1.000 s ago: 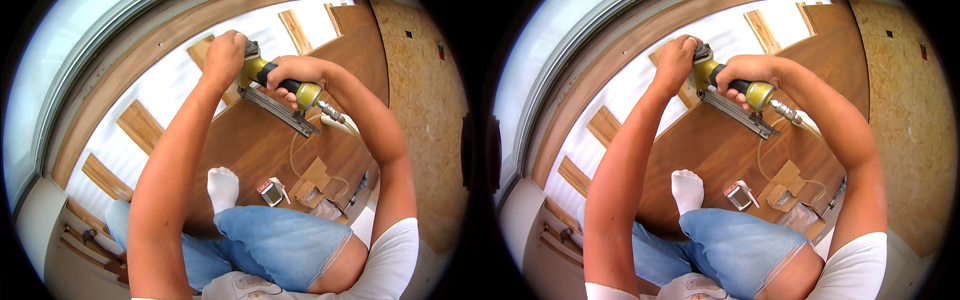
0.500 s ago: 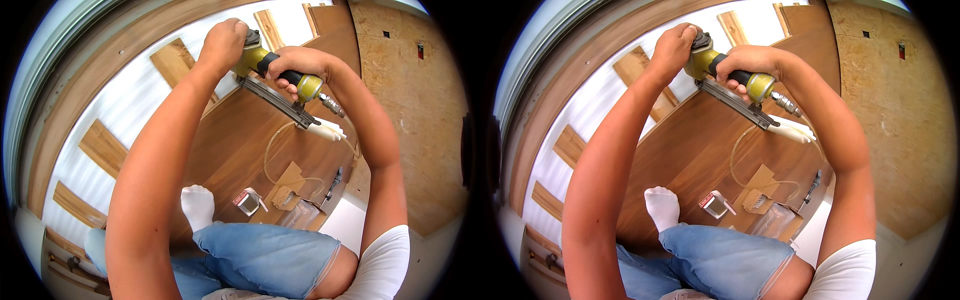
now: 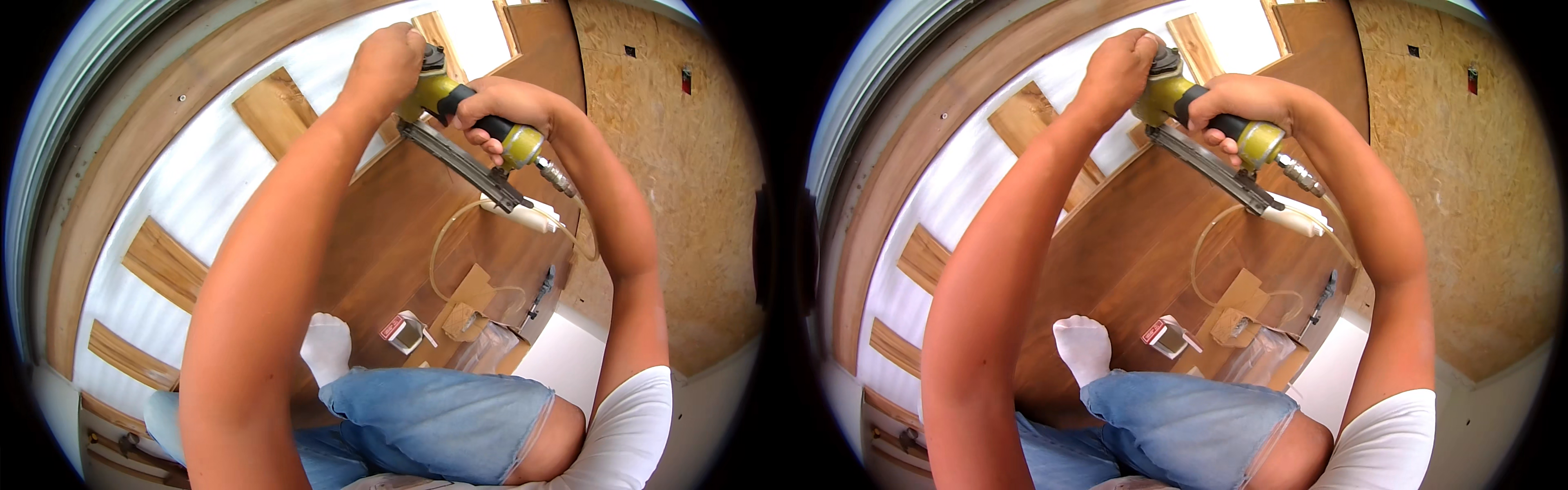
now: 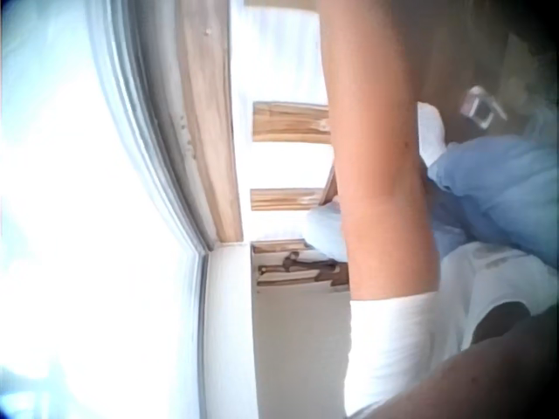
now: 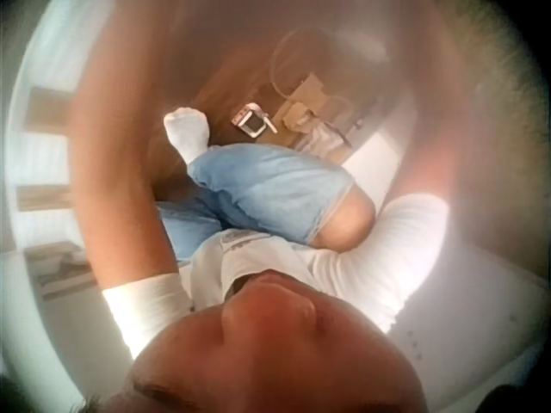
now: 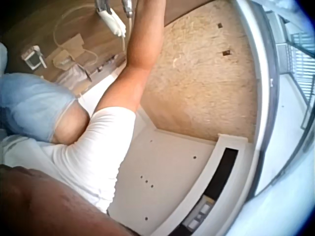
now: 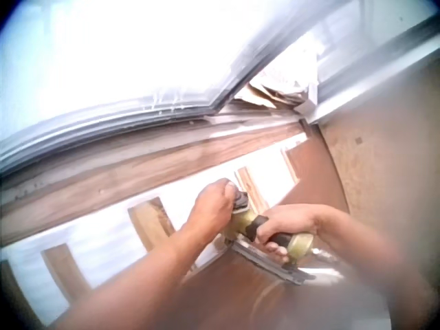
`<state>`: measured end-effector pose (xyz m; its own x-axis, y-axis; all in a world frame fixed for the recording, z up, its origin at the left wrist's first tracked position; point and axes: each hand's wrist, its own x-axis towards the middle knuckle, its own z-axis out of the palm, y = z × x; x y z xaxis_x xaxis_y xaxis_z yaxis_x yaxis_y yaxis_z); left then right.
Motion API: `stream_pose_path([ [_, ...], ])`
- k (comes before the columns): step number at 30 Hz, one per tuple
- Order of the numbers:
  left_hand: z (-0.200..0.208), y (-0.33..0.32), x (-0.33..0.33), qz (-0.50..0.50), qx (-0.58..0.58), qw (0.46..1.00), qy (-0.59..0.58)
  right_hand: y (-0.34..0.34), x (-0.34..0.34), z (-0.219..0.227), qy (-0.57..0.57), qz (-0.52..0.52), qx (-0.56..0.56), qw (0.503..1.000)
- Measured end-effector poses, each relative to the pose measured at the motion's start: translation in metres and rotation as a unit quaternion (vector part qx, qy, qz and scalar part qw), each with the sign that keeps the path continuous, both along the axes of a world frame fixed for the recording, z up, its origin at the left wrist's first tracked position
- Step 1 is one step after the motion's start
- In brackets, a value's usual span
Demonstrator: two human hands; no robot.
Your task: The person installs wooden planks onto a ceiling by applying glue, positioning them with a spacer, and securing them using a nail gun and a hammer.
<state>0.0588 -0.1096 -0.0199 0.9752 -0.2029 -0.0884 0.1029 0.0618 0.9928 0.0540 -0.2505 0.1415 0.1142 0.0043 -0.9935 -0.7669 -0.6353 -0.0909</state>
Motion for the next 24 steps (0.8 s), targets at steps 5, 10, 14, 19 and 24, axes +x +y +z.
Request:
stream_pose_path([
  [5,0.002,-0.006,0.006,-0.004,0.026,1.000,-0.017,-0.001,0.005,0.002,-0.020,-0.026,0.000,0.999],
  [10,0.007,0.010,0.001,-0.049,0.004,0.999,0.006,0.004,-0.003,0.000,-0.013,-0.034,0.015,0.999],
  [14,0.010,0.071,-0.040,-0.091,0.070,0.993,0.014,0.013,-0.048,0.005,-0.161,-0.026,-0.002,0.987],
  [19,0.017,0.216,-0.160,-0.149,0.258,0.954,0.039,0.036,-0.173,0.016,-0.401,-0.177,-0.013,0.899],
  [24,0.007,0.223,-0.235,-0.190,0.381,0.905,0.010,0.056,-0.294,0.003,-0.486,-0.066,-0.202,0.848],
])
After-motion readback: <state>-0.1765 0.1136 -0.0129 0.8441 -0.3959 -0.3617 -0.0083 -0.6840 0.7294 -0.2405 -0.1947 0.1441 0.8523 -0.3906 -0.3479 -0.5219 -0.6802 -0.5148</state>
